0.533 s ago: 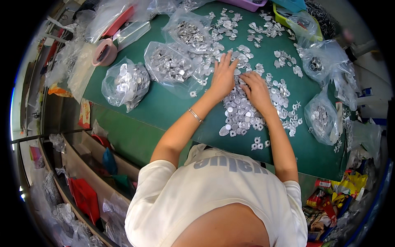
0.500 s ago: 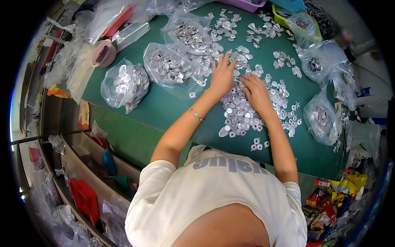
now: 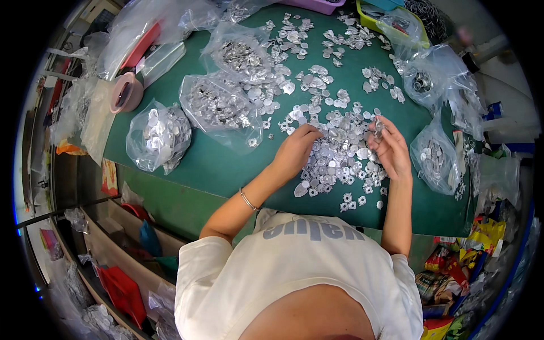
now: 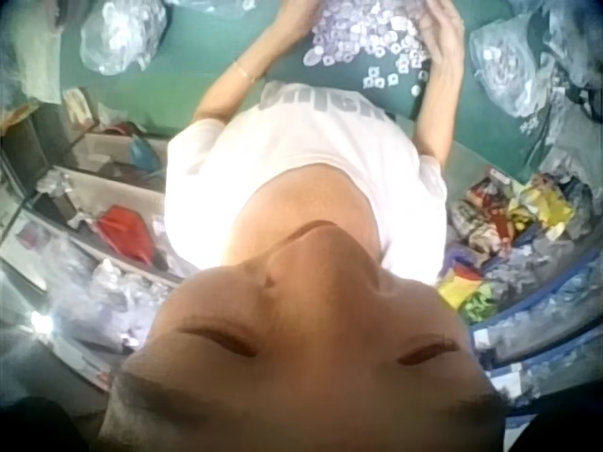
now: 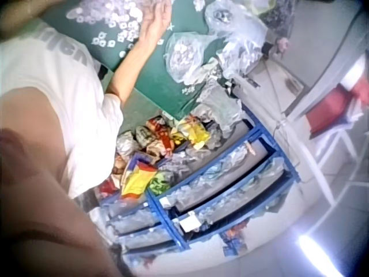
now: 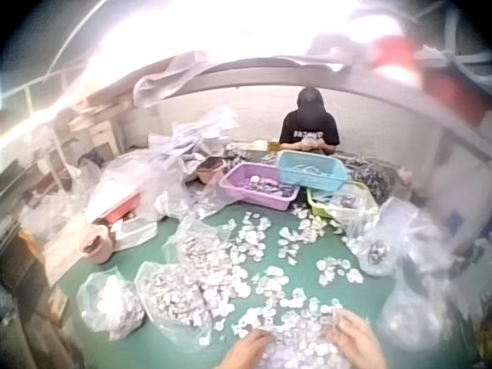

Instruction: The person sorts small metal pieces by hand on a workbench, gathering them into small piles and placing them into clear plastic bags.

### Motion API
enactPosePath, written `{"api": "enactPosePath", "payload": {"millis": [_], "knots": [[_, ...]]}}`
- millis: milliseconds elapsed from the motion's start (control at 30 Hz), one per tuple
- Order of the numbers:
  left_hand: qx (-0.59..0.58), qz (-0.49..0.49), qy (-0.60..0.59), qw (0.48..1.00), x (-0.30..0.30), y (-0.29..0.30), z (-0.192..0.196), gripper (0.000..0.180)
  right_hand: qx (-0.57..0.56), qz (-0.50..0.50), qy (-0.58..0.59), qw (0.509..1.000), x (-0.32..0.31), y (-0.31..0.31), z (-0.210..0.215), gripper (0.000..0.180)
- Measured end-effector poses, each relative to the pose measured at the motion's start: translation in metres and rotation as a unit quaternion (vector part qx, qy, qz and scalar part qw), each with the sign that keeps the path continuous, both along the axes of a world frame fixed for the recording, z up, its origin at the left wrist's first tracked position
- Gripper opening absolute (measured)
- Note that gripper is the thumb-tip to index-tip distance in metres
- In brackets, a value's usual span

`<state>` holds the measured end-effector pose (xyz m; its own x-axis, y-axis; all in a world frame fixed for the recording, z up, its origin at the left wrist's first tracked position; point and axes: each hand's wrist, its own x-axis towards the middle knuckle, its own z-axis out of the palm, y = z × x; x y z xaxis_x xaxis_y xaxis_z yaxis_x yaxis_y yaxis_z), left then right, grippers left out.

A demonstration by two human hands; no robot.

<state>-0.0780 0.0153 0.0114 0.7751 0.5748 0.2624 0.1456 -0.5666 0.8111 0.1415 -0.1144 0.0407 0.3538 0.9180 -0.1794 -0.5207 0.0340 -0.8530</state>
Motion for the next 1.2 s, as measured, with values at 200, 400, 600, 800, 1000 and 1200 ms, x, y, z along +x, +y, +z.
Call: {"api": "enactPosePath", "payload": {"millis": [200,400,600,800,1000,1200], "knots": [[-0.127,0.063,-0.119,0.983,0.009,0.007,-0.002,0.027,-0.138,-0.097,-0.392,0.904,-0.014,0.022,-0.013,0.029],[-0.612,0.085,-0.278,0.735,0.02,0.016,-0.002,0.032,-0.052,-0.003,-0.698,0.715,-0.042,0.042,-0.016,0.015],[-0.667,0.115,-0.301,0.672,0.016,0.018,-0.014,0.032,-0.027,-0.038,-0.275,0.96,-0.034,0.039,-0.013,0.01],[-0.748,0.058,-0.296,0.591,0.018,0.036,-0.015,0.03,0.014,0.001,0.027,1.0,-0.015,0.06,0.0,0.031],[-0.577,0.238,-0.267,0.735,0.044,0.053,0.008,0.027,-0.109,0.041,-0.765,0.634,-0.049,0.123,-0.021,0.037],[-0.662,0.127,-0.317,0.667,0.035,0.062,-0.02,0.021,-0.003,-0.031,-0.653,0.757,-0.02,0.131,-0.031,0.025]]}}
